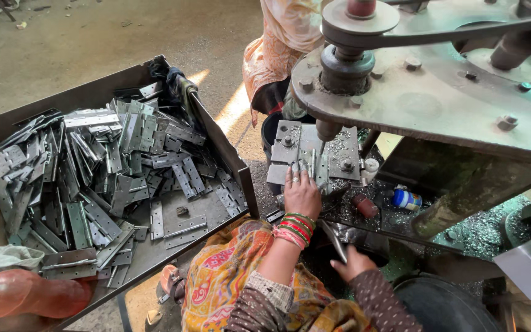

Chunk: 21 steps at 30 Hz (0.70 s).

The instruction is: The person operates a manual press machine to process metal brackets. They pick brackets from a bin, place them under the press, and operate the lever to stamp or cut the pieces, then return them to the bin.

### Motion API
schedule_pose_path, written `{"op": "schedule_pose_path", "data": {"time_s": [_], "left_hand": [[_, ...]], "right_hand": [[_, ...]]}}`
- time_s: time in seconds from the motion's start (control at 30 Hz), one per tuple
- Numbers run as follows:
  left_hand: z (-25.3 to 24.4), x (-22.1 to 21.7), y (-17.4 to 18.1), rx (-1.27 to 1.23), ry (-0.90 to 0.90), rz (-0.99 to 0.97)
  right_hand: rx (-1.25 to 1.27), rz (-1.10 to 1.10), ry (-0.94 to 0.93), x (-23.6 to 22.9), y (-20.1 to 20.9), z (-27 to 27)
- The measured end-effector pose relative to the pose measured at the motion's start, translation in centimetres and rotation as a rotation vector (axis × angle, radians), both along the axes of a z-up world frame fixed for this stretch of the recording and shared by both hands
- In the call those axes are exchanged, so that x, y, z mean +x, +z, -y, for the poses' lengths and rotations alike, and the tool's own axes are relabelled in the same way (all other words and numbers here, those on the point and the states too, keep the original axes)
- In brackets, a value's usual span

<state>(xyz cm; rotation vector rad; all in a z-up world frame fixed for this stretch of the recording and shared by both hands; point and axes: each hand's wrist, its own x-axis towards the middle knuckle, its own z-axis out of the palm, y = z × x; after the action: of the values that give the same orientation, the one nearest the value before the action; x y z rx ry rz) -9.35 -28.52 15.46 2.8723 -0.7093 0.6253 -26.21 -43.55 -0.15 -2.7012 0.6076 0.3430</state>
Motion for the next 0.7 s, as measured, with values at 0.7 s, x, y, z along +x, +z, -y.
{"op": "schedule_pose_path", "data": {"time_s": [0.7], "left_hand": [[1.1,3.1,0.3,0.051,0.015,-0.003]], "right_hand": [[0.065,0.022,-0.054,-2.1,-2.5,-1.0]]}}
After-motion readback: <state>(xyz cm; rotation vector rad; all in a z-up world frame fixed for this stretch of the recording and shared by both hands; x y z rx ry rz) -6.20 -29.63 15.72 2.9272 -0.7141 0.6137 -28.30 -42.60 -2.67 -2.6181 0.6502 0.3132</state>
